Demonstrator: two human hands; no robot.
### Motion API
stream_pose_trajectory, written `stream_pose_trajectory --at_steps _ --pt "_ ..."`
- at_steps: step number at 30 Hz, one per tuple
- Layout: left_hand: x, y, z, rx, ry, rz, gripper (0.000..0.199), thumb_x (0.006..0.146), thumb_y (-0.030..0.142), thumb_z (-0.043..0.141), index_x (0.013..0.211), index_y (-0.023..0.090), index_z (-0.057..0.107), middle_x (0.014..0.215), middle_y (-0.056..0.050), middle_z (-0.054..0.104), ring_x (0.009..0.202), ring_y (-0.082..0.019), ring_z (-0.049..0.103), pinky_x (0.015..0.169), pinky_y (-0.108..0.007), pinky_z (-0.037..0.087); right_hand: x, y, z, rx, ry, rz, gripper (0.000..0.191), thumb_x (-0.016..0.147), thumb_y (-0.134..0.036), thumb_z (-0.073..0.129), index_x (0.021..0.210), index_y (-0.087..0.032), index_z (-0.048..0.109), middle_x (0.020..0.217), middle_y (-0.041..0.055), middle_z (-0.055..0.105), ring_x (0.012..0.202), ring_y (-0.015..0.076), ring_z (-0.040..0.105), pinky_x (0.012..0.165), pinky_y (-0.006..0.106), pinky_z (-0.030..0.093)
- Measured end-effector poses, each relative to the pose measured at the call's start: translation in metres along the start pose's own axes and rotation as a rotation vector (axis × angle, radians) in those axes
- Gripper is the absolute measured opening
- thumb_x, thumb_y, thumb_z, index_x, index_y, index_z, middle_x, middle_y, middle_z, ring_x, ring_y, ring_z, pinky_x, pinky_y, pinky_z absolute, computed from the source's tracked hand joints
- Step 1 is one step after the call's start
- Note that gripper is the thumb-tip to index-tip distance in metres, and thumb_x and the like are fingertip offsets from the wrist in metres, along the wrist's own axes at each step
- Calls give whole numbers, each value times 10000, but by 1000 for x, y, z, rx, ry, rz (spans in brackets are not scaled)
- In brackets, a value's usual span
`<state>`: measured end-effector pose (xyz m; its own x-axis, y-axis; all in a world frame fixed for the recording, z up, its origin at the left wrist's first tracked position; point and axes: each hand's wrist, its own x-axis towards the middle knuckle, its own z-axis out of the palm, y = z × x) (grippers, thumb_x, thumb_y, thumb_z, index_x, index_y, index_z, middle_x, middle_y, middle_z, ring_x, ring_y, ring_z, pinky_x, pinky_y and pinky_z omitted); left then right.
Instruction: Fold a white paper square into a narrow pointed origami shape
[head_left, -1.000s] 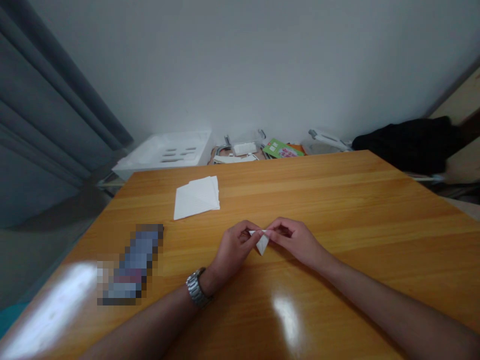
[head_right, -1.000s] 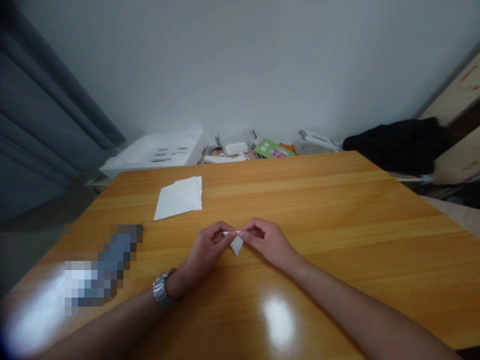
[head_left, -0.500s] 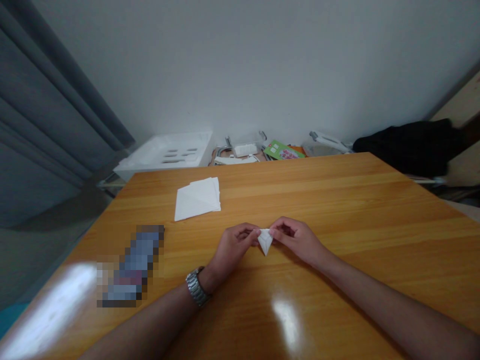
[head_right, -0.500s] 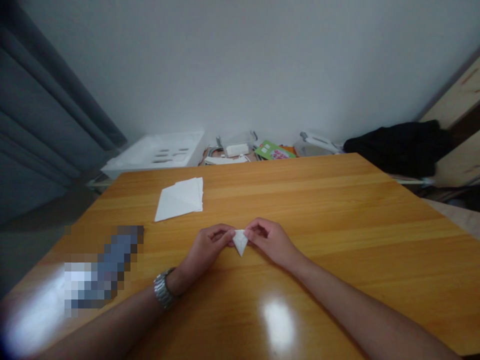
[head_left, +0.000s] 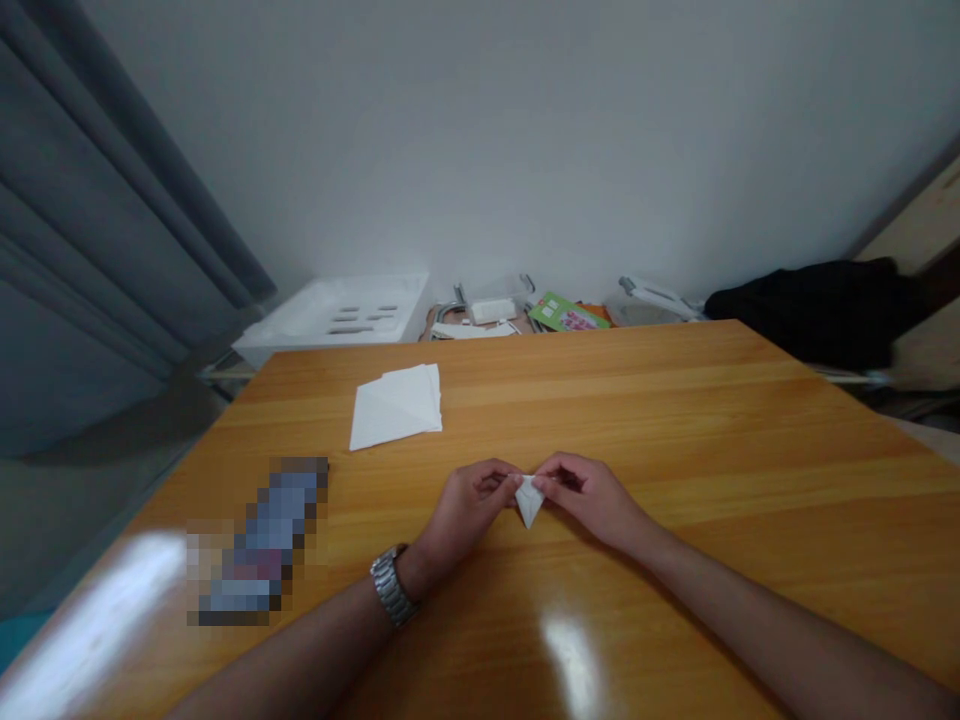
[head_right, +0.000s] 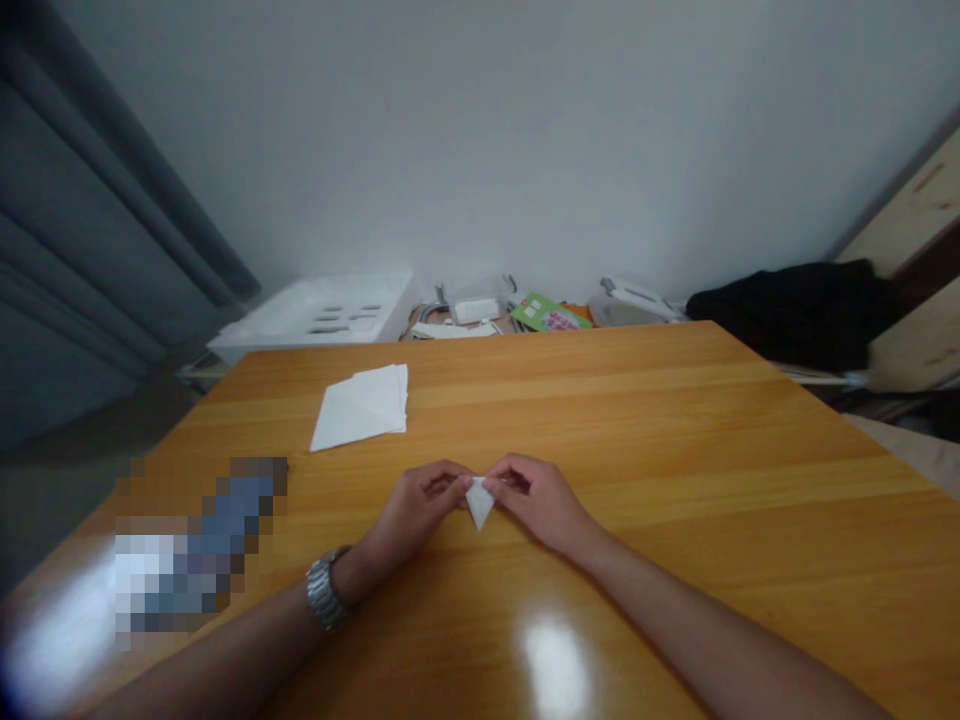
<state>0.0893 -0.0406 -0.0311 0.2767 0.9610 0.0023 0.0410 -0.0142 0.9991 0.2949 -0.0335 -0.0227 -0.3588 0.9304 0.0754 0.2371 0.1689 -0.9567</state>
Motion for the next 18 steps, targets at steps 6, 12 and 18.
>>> stream_pose_trajectory --at_steps 6,12,18 --pt "-2 8 0 1 -7 21 341 877 476 685 885 136 716 839 -73 747 771 -193 713 726 -286 591 1 3 2 27 -1 -11 299 913 -480 632 859 -191 691 828 43 717 778 192 649 723 299 501" --pt "-2 11 2 -11 -8 -1 334 906 465 644 903 136 704 878 -73 750 801 -210 730 762 -320 613 3 8 3 34 11 -11 278 916 -460 636 869 -189 683 829 40 709 770 186 639 719 295 490" --pt "0 4 0 -3 -19 11 308 935 439 606 942 146 702 924 -67 750 845 -207 735 801 -320 612 3 6 1 11 14 -5 296 918 -473 623 872 -188 686 830 42 704 781 192 634 735 303 490"
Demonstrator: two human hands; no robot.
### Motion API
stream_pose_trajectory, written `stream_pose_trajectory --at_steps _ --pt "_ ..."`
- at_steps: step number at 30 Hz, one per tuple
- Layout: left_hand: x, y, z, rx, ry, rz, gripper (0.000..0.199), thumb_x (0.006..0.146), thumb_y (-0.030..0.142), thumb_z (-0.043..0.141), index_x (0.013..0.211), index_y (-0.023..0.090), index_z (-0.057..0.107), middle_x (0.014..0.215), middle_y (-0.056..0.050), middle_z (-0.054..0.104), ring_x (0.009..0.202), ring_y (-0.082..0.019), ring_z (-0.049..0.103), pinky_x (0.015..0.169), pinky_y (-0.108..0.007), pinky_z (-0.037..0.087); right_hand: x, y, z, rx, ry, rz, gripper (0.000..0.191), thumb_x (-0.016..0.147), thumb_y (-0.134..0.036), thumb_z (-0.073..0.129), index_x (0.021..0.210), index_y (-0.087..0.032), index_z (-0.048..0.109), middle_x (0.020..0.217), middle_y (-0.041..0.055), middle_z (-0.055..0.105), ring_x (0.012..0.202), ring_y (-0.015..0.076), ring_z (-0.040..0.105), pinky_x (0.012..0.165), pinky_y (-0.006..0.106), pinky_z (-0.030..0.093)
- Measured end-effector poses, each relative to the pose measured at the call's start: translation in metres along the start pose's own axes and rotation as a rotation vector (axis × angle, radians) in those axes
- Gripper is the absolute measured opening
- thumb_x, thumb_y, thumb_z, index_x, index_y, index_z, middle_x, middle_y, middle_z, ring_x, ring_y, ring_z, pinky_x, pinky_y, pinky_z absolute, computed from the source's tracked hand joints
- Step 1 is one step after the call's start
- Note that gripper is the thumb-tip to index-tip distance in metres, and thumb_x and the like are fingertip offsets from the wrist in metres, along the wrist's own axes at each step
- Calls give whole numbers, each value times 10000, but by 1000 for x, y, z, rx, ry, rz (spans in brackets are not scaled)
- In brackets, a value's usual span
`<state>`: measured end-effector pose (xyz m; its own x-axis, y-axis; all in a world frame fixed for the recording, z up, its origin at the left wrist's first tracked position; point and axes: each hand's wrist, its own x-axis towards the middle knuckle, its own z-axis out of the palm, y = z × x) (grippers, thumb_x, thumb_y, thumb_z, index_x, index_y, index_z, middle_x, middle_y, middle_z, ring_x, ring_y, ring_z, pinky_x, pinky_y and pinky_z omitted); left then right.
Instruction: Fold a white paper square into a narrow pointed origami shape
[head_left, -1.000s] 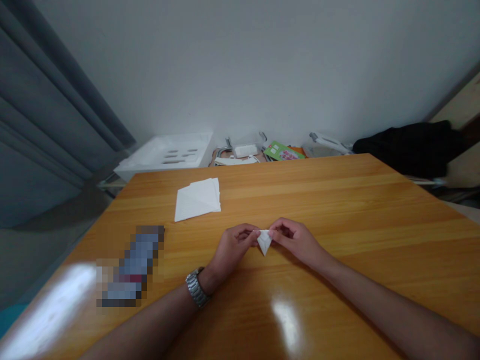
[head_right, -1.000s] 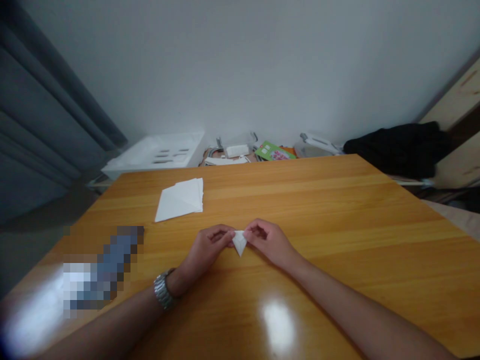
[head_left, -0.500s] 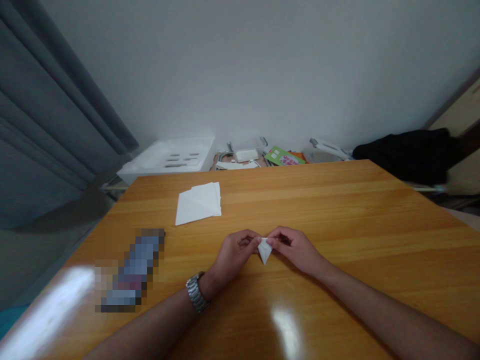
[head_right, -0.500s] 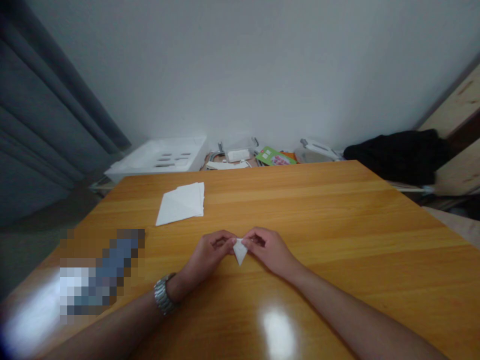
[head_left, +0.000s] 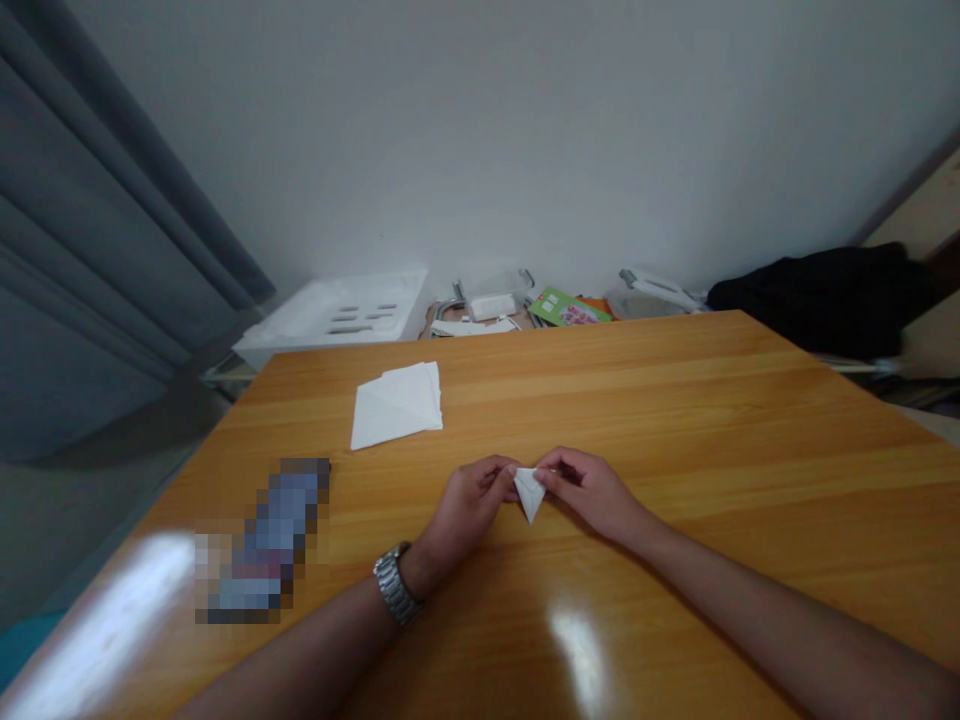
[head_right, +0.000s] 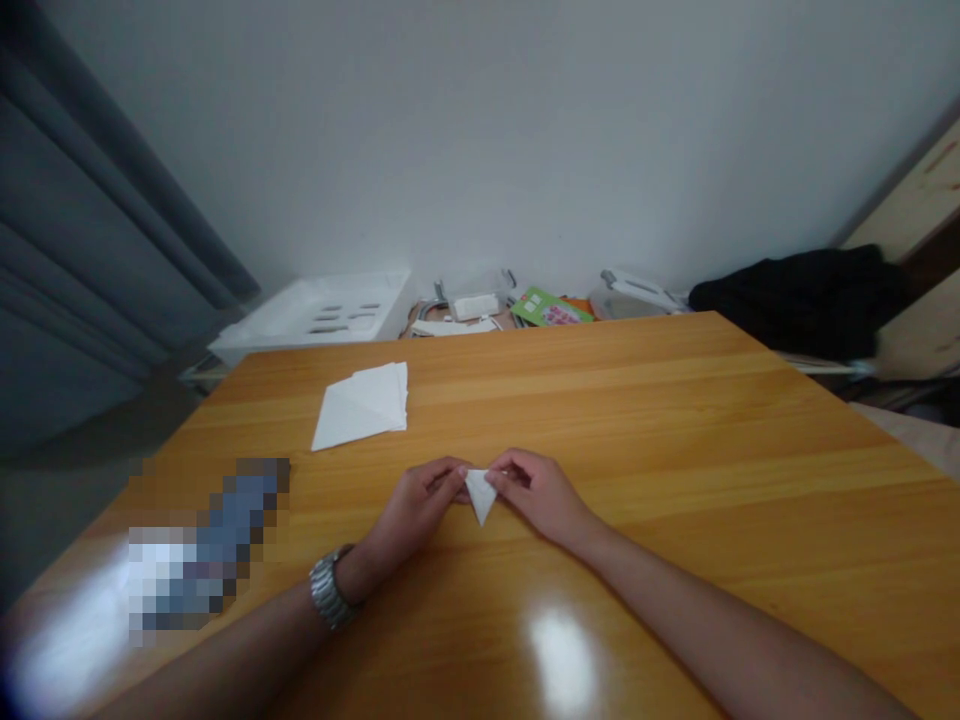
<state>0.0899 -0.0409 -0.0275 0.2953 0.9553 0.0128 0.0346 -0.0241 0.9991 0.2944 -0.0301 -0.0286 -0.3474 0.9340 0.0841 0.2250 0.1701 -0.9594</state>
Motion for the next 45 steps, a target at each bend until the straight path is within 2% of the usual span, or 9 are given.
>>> stream_pose_trajectory --at_steps 9,17,25,30,45 --pt "2 3 0 115 36 24 247 869 385 691 852 139 698 802 -47 731 743 -167 693 687 -235 550 0 2 0 -10 -16 -15 286 916 -452 631 868 -179 698 830 44 708 780 185 635 728 295 490" --pt "2 2 -2 106 68 31 234 869 374 671 856 140 677 802 -44 714 726 -159 673 655 -228 528 1 2 -1 45 -24 3 283 909 -453 643 880 -177 700 826 46 721 762 182 649 709 289 501" --pt "1 2 -1 211 9 42 231 881 374 664 906 145 683 819 -32 712 722 -145 663 635 -207 506 0 1 -1 -21 -37 -9 288 909 -446 650 860 -171 718 818 48 716 767 181 636 709 283 486" --pt "0 2 -2 264 19 58 230 892 380 659 887 151 677 794 -21 708 680 -131 644 600 -195 487 -1 -1 0 -53 -53 -30 304 943 -443 604 859 -176 725 815 46 717 773 183 642 721 286 487" --pt "5 -3 -2 88 63 21 249 884 396 659 856 149 663 789 -35 706 708 -156 679 666 -244 556 1 0 0 70 -24 4 311 938 -465 596 835 -180 666 756 23 666 703 159 601 671 274 478"
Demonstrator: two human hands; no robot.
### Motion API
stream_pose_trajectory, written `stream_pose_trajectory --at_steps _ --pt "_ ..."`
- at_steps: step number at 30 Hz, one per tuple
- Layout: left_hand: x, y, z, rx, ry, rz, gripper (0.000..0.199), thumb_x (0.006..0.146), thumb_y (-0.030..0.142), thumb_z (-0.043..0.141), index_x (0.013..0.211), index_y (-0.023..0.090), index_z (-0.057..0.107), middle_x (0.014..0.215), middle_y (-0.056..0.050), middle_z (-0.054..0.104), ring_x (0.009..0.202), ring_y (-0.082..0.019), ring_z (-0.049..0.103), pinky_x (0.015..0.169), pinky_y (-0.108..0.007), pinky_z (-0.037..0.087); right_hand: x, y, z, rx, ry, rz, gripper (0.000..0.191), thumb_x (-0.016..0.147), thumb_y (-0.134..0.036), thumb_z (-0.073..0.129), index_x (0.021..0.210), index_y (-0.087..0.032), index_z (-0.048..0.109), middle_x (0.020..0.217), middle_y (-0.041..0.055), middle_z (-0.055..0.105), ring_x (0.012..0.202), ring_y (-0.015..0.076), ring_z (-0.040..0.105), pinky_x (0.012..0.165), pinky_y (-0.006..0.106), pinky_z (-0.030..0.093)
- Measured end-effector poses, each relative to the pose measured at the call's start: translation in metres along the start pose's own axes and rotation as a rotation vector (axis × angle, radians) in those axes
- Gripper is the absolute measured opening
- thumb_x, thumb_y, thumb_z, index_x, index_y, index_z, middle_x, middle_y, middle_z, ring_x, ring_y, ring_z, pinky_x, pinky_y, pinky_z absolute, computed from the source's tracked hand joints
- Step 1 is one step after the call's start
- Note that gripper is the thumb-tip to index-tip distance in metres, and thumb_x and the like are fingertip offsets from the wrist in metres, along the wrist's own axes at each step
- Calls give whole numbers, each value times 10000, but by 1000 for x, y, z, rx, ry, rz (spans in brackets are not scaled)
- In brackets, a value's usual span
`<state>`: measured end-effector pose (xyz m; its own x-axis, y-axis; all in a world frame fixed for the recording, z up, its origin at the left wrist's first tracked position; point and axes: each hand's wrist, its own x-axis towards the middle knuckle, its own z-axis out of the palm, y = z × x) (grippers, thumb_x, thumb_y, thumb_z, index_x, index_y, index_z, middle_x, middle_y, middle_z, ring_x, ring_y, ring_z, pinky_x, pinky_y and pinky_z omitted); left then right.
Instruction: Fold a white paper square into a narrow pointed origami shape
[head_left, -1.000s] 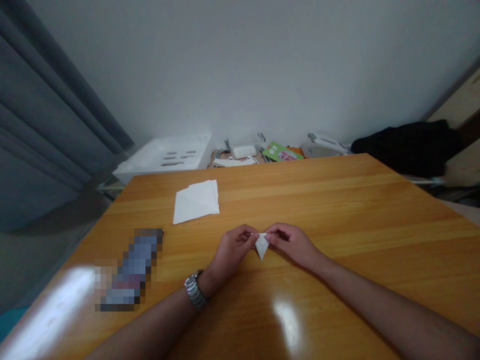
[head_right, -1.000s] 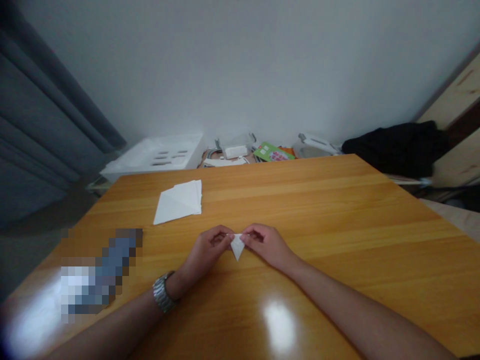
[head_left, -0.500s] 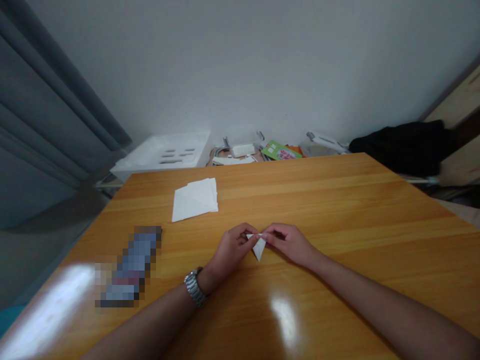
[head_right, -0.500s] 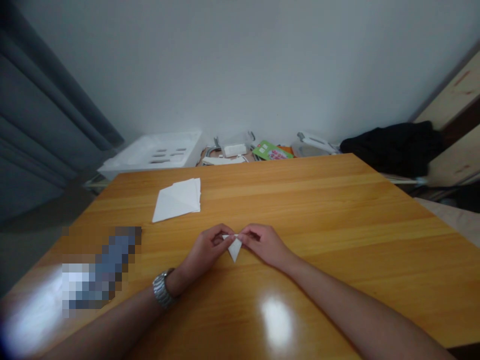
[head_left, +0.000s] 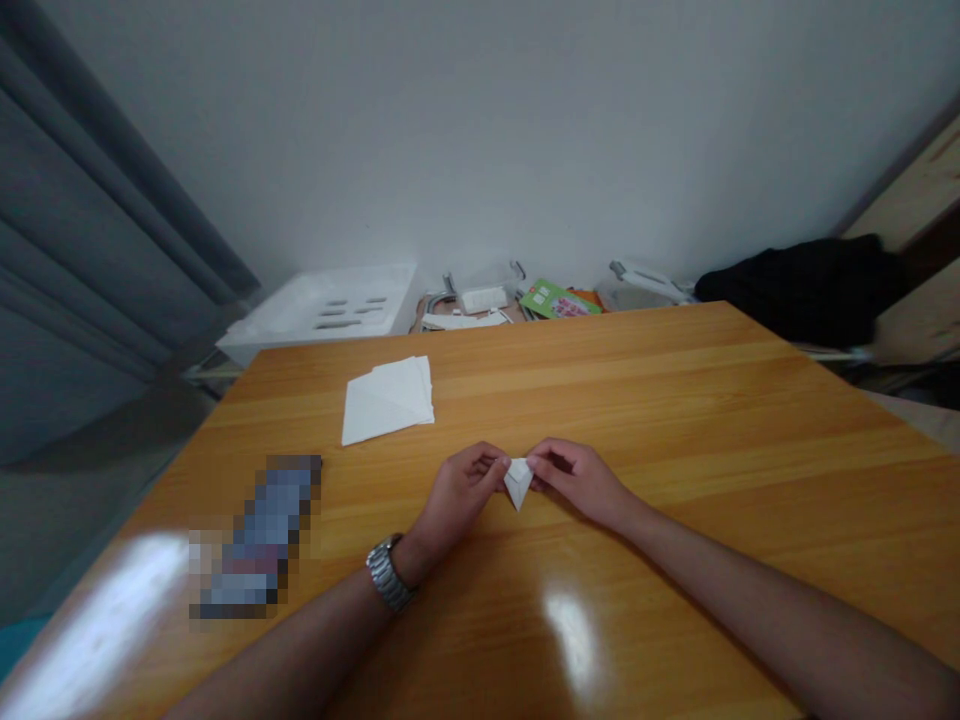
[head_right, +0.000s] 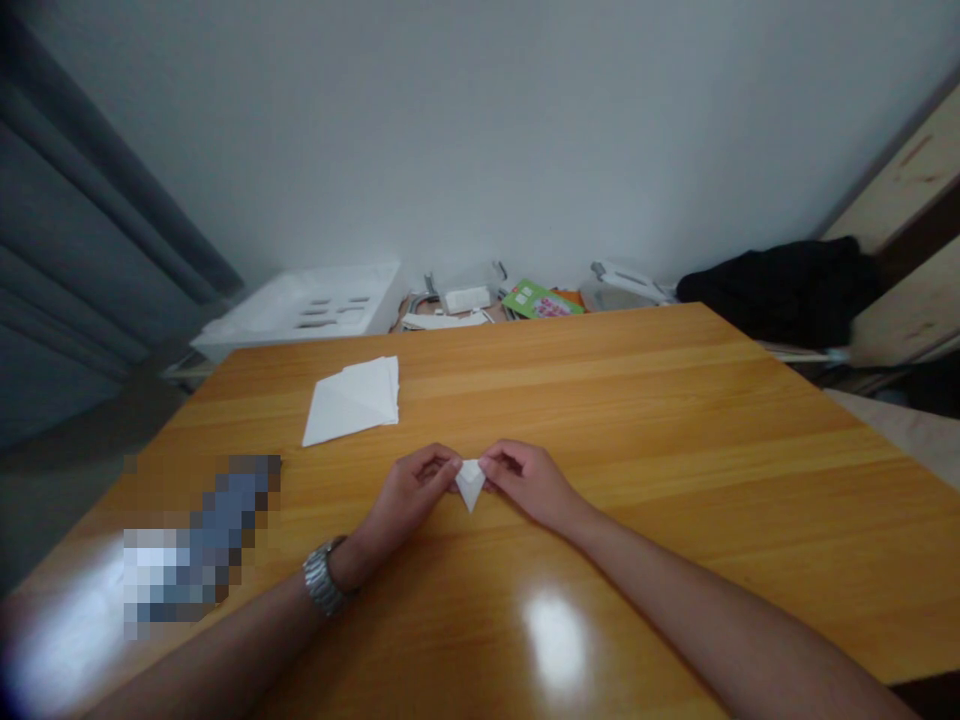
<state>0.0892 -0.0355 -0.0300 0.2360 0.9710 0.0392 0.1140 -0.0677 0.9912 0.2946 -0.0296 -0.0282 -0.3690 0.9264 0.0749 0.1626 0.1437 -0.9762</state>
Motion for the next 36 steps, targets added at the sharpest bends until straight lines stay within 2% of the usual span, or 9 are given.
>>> stream_pose_trajectory --at_steps 8,19,29,32,36 --pt "-3 7 1 30 -18 -20 255 874 401 671 843 148 684 771 -38 723 690 -156 682 638 -230 548 1 -1 0 -55 -5 -11 297 927 -451 622 875 -171 703 850 53 720 787 181 645 733 290 497" --pt "-3 8 1 28 13 -37 296 870 444 666 838 149 672 763 -41 721 687 -161 683 654 -253 562 -1 1 0 -74 3 8 306 933 -457 606 839 -179 693 782 33 698 718 167 621 670 277 487" --pt "-2 3 1 35 38 -39 252 871 397 664 844 146 675 756 -27 718 677 -153 684 651 -244 566 0 4 0 -41 -10 11 323 927 -477 612 872 -172 700 813 40 710 747 171 630 692 275 490" --pt "-3 6 0 43 31 -22 256 877 399 655 838 146 665 751 -25 709 681 -153 681 651 -242 561 0 5 0 -41 -15 26 337 924 -493 612 866 -172 697 791 36 704 725 168 628 672 271 487" --pt "-5 10 1 107 -5 11 259 888 402 645 856 147 669 780 -29 710 700 -149 675 650 -230 543 -1 2 0 -119 -2 -30 314 927 -475 613 853 -180 694 804 37 706 748 174 632 695 278 488"
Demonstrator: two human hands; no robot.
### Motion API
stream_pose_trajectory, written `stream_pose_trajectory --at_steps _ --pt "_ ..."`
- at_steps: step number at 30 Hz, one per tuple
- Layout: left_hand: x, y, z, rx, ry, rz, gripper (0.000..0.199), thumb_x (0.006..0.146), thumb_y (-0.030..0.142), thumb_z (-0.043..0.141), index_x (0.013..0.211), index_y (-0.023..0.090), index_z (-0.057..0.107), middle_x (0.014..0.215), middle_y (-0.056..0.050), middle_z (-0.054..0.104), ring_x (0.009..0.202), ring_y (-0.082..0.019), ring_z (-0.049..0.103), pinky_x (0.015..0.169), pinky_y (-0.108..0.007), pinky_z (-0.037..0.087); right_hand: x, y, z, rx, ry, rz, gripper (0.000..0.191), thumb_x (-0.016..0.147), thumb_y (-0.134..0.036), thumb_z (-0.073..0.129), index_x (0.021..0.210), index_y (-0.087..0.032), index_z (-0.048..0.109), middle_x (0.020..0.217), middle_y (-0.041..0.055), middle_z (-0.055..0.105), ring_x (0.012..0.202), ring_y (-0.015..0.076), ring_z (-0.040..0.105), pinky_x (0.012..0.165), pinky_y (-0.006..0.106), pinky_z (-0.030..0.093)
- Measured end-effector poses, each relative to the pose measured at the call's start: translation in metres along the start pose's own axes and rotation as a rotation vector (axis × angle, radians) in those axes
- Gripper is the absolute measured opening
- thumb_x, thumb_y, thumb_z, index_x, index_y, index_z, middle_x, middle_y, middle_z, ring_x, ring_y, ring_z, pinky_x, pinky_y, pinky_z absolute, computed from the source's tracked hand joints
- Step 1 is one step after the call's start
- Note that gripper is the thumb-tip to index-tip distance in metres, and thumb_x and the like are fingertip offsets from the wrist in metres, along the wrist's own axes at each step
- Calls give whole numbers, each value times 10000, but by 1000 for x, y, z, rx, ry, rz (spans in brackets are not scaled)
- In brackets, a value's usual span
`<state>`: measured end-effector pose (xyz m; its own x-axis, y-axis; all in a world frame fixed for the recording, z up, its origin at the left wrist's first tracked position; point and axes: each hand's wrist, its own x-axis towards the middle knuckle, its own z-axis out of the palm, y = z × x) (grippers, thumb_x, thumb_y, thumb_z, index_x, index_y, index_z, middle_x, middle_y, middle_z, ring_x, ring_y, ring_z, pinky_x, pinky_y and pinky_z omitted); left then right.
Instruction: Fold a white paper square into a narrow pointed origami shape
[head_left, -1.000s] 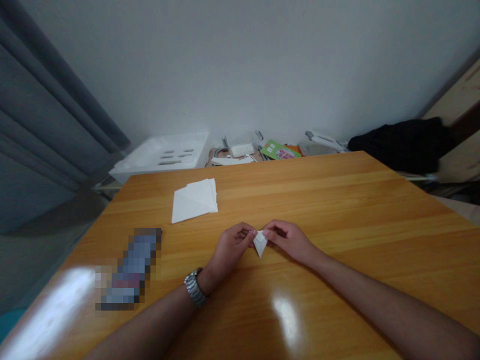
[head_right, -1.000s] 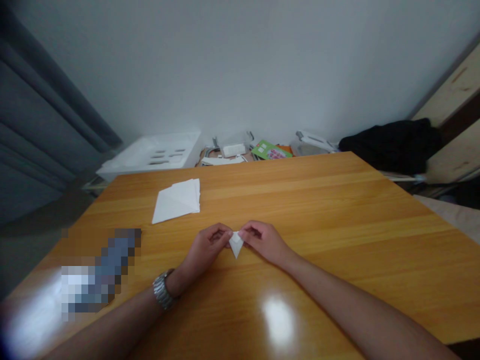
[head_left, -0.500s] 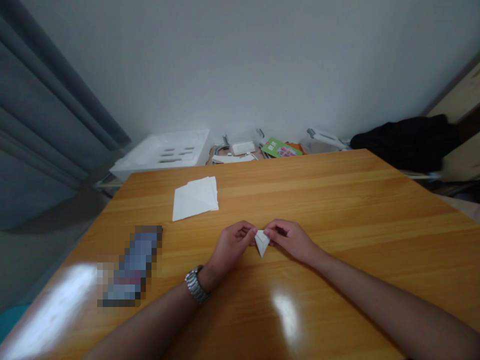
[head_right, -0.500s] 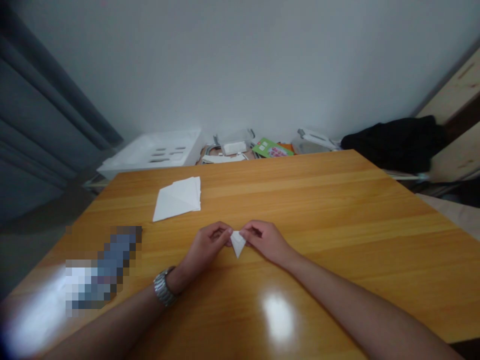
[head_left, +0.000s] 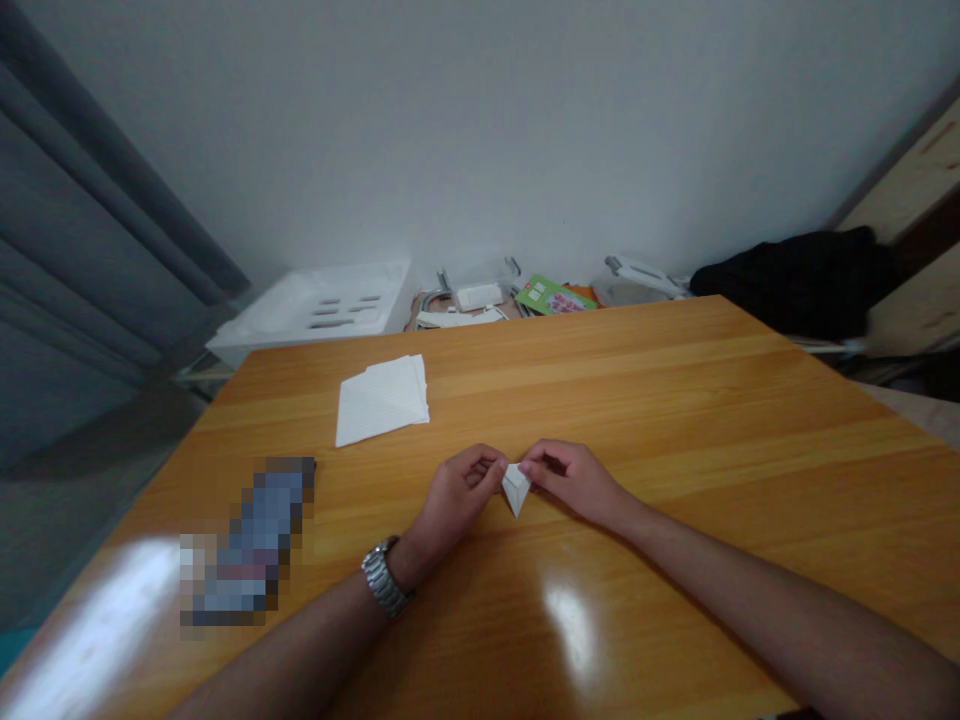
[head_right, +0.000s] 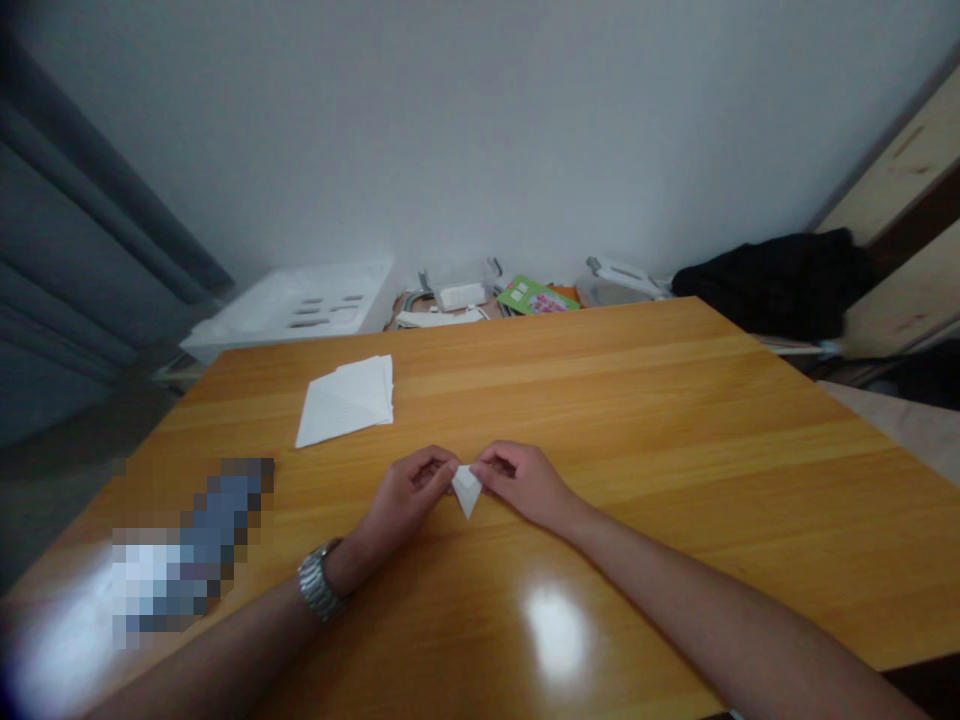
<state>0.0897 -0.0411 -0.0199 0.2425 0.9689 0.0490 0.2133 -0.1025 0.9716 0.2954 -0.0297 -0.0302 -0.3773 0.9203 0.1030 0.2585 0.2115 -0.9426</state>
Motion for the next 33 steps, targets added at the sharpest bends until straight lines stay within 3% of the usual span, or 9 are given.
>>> stream_pose_trajectory --at_steps 11,24,29,33 --pt "0 -7 1 104 -26 28 256 879 408 671 888 153 694 797 -33 719 692 -147 653 620 -219 502 -2 -2 1 -60 -5 -37 308 923 -476 625 859 -186 708 813 36 708 753 176 627 686 274 475" --pt "-4 5 -1 102 -22 74 247 951 369 584 918 150 695 845 -47 728 749 -163 670 689 -239 523 -1 -8 -6 -43 -73 8 401 964 -521 541 818 -185 707 737 34 695 698 172 623 670 280 485" --pt "-3 1 -3 146 -5 157 266 980 322 540 1096 167 722 1034 -83 741 932 -191 691 836 -275 540 0 -7 -11 -44 -109 -7 395 991 -495 503 860 -188 713 775 40 710 721 176 644 692 282 494" --pt "-1 -8 -5 156 -19 157 332 1007 320 485 1245 179 668 1088 -81 737 859 -174 701 803 -281 564 0 -8 -12 -72 -102 -10 381 1004 -466 489 865 -185 707 767 37 703 713 172 644 682 277 487"
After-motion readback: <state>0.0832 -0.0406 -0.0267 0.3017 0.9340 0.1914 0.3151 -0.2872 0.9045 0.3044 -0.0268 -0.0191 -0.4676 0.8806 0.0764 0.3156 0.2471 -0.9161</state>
